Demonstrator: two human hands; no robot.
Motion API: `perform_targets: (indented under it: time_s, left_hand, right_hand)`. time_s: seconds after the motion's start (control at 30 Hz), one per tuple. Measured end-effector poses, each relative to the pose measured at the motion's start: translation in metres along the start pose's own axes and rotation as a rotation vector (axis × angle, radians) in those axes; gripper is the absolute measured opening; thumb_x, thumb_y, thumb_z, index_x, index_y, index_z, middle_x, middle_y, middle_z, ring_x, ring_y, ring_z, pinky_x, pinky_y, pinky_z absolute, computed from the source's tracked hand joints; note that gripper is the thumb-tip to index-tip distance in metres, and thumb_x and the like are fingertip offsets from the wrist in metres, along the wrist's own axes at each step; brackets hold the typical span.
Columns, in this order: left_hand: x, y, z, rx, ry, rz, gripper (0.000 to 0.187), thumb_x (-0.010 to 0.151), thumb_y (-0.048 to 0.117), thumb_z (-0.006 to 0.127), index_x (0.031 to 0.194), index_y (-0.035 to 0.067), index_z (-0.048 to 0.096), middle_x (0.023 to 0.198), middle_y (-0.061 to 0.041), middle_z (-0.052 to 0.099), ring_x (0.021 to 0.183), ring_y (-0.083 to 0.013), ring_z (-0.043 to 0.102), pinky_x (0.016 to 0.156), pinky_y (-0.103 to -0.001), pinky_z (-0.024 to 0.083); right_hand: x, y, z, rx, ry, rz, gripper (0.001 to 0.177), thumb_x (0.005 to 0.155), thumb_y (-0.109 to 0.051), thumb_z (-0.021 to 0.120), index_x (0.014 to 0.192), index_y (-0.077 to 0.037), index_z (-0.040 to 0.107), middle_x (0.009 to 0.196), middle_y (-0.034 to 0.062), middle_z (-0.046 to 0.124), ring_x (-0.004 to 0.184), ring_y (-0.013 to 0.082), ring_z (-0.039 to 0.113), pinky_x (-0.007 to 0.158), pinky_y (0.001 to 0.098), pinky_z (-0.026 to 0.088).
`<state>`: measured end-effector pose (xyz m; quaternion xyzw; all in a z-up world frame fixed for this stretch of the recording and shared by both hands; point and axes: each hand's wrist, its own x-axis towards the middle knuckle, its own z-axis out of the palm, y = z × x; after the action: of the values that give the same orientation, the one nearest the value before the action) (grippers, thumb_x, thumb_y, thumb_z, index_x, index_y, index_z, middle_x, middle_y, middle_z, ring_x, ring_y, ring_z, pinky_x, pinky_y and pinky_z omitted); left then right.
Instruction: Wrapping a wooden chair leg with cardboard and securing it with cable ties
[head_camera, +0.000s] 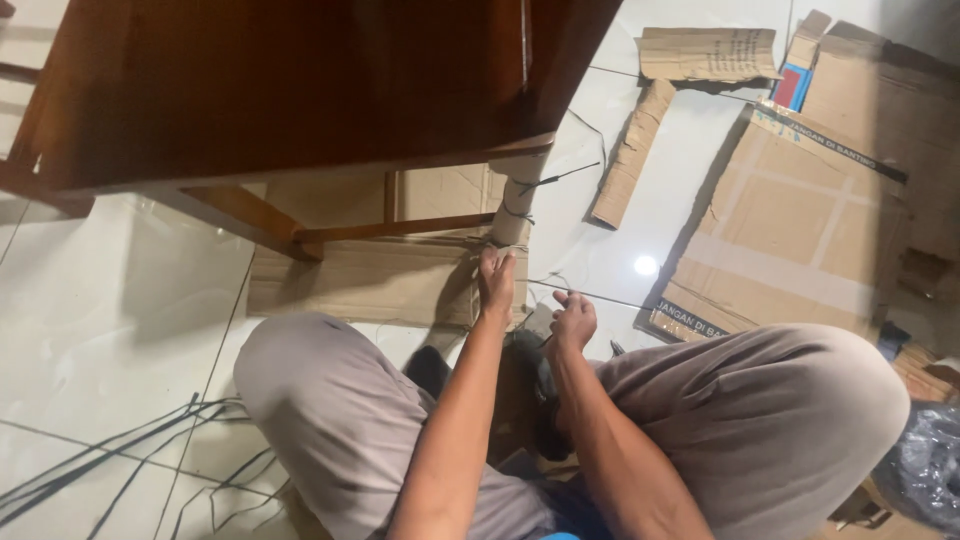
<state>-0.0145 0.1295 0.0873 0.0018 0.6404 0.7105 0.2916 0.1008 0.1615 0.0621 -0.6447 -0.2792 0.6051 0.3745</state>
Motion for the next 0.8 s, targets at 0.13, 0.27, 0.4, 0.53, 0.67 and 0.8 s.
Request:
perform_targets:
  time_s: [0.13, 0.27, 0.4, 0.53, 0.67, 0.8]
  left_hand:
    - [0.023, -0.022, 0.009, -0.011, -0.052, -0.026, 0.076, 0.089, 0.021, 0.07, 0.153, -0.006, 0.037, 0.157, -0.035, 0.033, 0.148, -0.0498, 0.028, 0.124, -0.056, 0.027]
    - [0.041, -0.035, 0.01, 0.058, -0.072, -0.04, 0.071, 0.085, 0.021, 0.072, 0.149, 0.002, 0.046, 0.129, -0.015, 0.048, 0.127, -0.0228, 0.047, 0.111, -0.046, 0.04]
    - [0.055, -0.052, 0.009, 0.041, -0.106, -0.042, 0.056, 0.083, 0.013, 0.067, 0.136, 0.001, 0.054, 0.122, -0.012, 0.052, 0.119, -0.019, 0.048, 0.105, -0.044, 0.042]
    - [0.053, -0.039, 0.02, -0.016, -0.119, -0.011, 0.055, 0.079, 0.009, 0.067, 0.13, -0.003, 0.052, 0.118, -0.014, 0.046, 0.116, -0.0207, 0.046, 0.104, -0.047, 0.04]
    - [0.06, -0.049, 0.019, -0.097, -0.099, -0.12, 0.044, 0.074, 0.007, 0.067, 0.117, 0.003, 0.058, 0.107, -0.004, 0.047, 0.098, -0.017, 0.052, 0.089, -0.036, 0.047]
    - [0.081, -0.078, 0.008, -0.07, -0.062, -0.09, 0.027, 0.068, 0.007, 0.071, 0.09, 0.011, 0.055, 0.09, 0.0, 0.046, 0.086, -0.0129, 0.051, 0.078, -0.033, 0.044]
  right_hand:
    - [-0.019, -0.012, 0.004, -0.037, -0.031, 0.006, 0.028, 0.102, -0.019, 0.049, 0.126, -0.006, 0.056, 0.101, 0.0141, 0.078, 0.05, 0.0088, 0.056, 0.037, 0.0167, 0.033]
    - [-0.029, -0.022, 0.007, -0.048, -0.082, 0.018, 0.032, 0.101, -0.015, 0.048, 0.13, -0.002, 0.052, 0.107, 0.0163, 0.078, 0.052, 0.0093, 0.059, 0.038, 0.0165, 0.033]
    - [-0.023, -0.024, 0.01, -0.059, -0.097, 0.026, 0.036, 0.098, -0.013, 0.051, 0.131, -0.001, 0.051, 0.109, 0.0172, 0.077, 0.053, 0.0105, 0.061, 0.038, 0.0172, 0.034]
    - [-0.004, -0.021, 0.022, -0.041, -0.091, 0.039, 0.036, 0.098, -0.014, 0.053, 0.132, -0.004, 0.052, 0.11, 0.016, 0.077, 0.053, 0.0117, 0.063, 0.037, 0.0167, 0.034]
    - [0.016, -0.027, 0.042, -0.047, -0.119, 0.011, 0.036, 0.097, -0.016, 0.057, 0.131, -0.004, 0.053, 0.112, 0.0144, 0.077, 0.055, 0.0115, 0.064, 0.037, 0.0164, 0.035]
    - [0.042, -0.034, 0.069, -0.069, -0.146, -0.052, 0.038, 0.093, -0.018, 0.066, 0.126, -0.003, 0.057, 0.109, 0.0121, 0.078, 0.058, 0.0112, 0.067, 0.038, 0.0166, 0.039]
